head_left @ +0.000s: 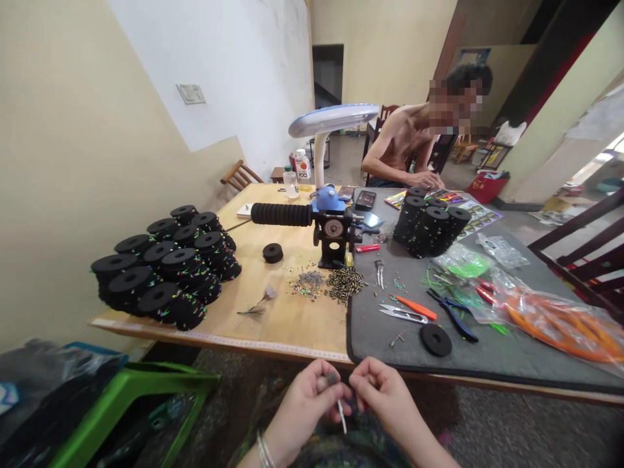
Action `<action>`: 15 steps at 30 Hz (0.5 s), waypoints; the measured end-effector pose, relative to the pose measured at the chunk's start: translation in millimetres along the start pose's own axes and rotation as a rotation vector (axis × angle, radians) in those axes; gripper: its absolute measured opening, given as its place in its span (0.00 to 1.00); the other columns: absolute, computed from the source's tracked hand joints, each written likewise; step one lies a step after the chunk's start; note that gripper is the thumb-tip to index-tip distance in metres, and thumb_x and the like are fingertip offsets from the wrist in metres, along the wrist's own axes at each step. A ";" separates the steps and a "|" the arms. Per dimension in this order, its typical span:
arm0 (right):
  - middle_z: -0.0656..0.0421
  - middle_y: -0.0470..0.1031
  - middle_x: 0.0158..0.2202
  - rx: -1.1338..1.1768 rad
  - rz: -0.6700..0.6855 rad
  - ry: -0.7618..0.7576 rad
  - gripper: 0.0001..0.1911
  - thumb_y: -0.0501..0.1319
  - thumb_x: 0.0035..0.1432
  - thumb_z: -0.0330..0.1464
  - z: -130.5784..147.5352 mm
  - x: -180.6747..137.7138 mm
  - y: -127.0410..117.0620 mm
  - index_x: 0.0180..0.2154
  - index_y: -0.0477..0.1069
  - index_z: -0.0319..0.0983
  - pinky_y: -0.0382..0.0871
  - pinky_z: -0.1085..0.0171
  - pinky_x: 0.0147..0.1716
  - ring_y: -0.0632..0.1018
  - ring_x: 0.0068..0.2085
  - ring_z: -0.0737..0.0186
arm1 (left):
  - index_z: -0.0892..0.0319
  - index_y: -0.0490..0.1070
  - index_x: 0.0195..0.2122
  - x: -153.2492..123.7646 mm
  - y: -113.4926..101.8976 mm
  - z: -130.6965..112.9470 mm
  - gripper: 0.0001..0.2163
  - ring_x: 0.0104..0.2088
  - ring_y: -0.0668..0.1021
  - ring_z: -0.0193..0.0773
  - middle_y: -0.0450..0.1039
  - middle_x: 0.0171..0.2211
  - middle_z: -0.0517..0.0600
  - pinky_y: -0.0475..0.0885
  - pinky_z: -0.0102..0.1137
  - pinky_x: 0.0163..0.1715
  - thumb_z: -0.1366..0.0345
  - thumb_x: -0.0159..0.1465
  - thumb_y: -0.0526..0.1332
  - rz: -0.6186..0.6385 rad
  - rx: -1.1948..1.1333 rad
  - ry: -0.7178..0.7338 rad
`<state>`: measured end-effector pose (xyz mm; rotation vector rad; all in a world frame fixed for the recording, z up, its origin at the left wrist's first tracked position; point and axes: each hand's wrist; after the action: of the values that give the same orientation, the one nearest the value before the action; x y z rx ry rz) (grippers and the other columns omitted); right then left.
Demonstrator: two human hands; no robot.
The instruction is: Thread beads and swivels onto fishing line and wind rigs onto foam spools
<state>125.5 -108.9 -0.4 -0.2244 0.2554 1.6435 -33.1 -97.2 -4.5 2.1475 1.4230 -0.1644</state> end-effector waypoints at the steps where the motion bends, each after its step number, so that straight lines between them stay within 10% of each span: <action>1: 0.66 0.66 0.14 0.011 0.006 0.007 0.18 0.63 0.48 0.46 -1.5 0.2 -0.1 0.24 0.65 0.38 0.55 0.71 0.19 0.64 0.16 0.71 | 0.60 0.62 0.31 1.1 -0.3 2.0 0.16 0.24 0.77 0.34 0.77 0.26 0.50 0.65 0.25 0.22 0.59 0.52 0.69 0.001 -0.002 -0.007; 15: 0.67 0.66 0.12 0.065 0.063 0.061 0.21 0.65 0.45 0.49 -5.1 3.3 6.2 0.25 0.64 0.39 0.50 0.73 0.14 0.61 0.13 0.74 | 0.61 0.64 0.28 3.5 2.5 10.5 0.16 0.21 0.72 0.30 0.75 0.22 0.50 0.62 0.23 0.20 0.55 0.54 0.67 0.018 0.082 0.001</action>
<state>119.0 -107.8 -6.0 -0.2196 0.3654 1.6897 -27.4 -100.4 -13.7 2.2265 1.4193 -0.2187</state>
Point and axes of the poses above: each hand's wrist, its own x-axis towards the middle knuckle, its own y-axis out of the palm, z = x × y
